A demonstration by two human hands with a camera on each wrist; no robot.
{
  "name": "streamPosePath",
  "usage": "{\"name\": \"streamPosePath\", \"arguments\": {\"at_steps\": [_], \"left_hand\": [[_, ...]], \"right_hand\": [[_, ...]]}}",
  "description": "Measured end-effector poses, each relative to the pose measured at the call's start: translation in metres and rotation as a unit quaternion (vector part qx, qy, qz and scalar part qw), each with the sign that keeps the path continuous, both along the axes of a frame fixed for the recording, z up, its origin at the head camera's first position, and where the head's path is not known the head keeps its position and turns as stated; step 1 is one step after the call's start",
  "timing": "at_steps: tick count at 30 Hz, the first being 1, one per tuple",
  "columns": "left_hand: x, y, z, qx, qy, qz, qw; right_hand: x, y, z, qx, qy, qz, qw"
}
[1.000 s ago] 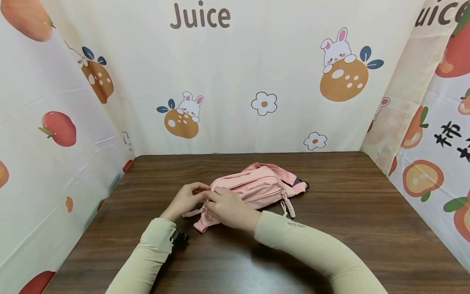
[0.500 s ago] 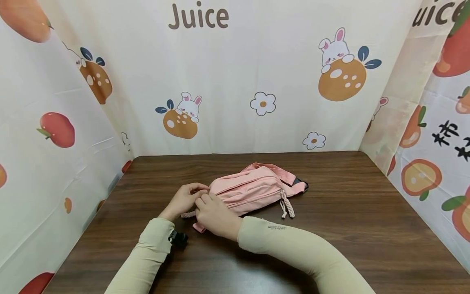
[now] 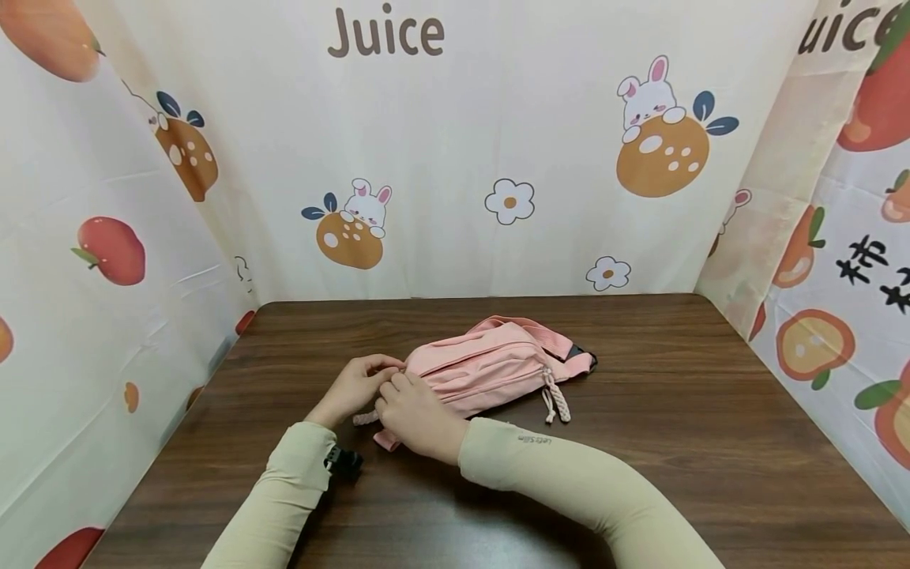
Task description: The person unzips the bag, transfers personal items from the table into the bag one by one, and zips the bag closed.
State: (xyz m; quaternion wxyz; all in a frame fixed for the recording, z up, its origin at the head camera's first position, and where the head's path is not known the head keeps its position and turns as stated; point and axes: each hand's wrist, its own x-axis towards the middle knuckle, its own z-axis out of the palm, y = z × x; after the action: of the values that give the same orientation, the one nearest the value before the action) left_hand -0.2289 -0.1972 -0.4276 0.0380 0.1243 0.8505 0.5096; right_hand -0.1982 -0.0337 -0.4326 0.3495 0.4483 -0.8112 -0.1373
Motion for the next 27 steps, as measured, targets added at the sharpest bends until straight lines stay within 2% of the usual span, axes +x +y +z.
{"name": "streamPosePath", "arguments": {"at_steps": [6, 10, 16, 21, 27], "left_hand": [[-0.001, -0.004, -0.001, -0.006, 0.001, -0.012, 0.9999], [0.0, -0.005, -0.001, -0.024, 0.007, -0.01, 0.9996], [0.002, -0.006, 0.0, -0.039, 0.008, -0.007, 0.9992], [0.005, -0.009, 0.001, -0.023, -0.01, -0.013, 0.9996], [0.007, -0.011, 0.008, 0.047, -0.067, -0.02, 0.9965]], "right_hand": [[-0.005, 0.004, 0.012, -0.051, -0.042, 0.012, 0.998], [-0.009, 0.008, 0.021, -0.097, -0.086, -0.005, 0.992], [-0.016, 0.012, 0.027, -0.112, -0.169, -0.035, 0.979], [-0.018, 0.013, 0.027, -0.127, -0.186, -0.037, 0.974], [-0.019, 0.013, 0.027, -0.141, -0.189, -0.039, 0.971]]}}
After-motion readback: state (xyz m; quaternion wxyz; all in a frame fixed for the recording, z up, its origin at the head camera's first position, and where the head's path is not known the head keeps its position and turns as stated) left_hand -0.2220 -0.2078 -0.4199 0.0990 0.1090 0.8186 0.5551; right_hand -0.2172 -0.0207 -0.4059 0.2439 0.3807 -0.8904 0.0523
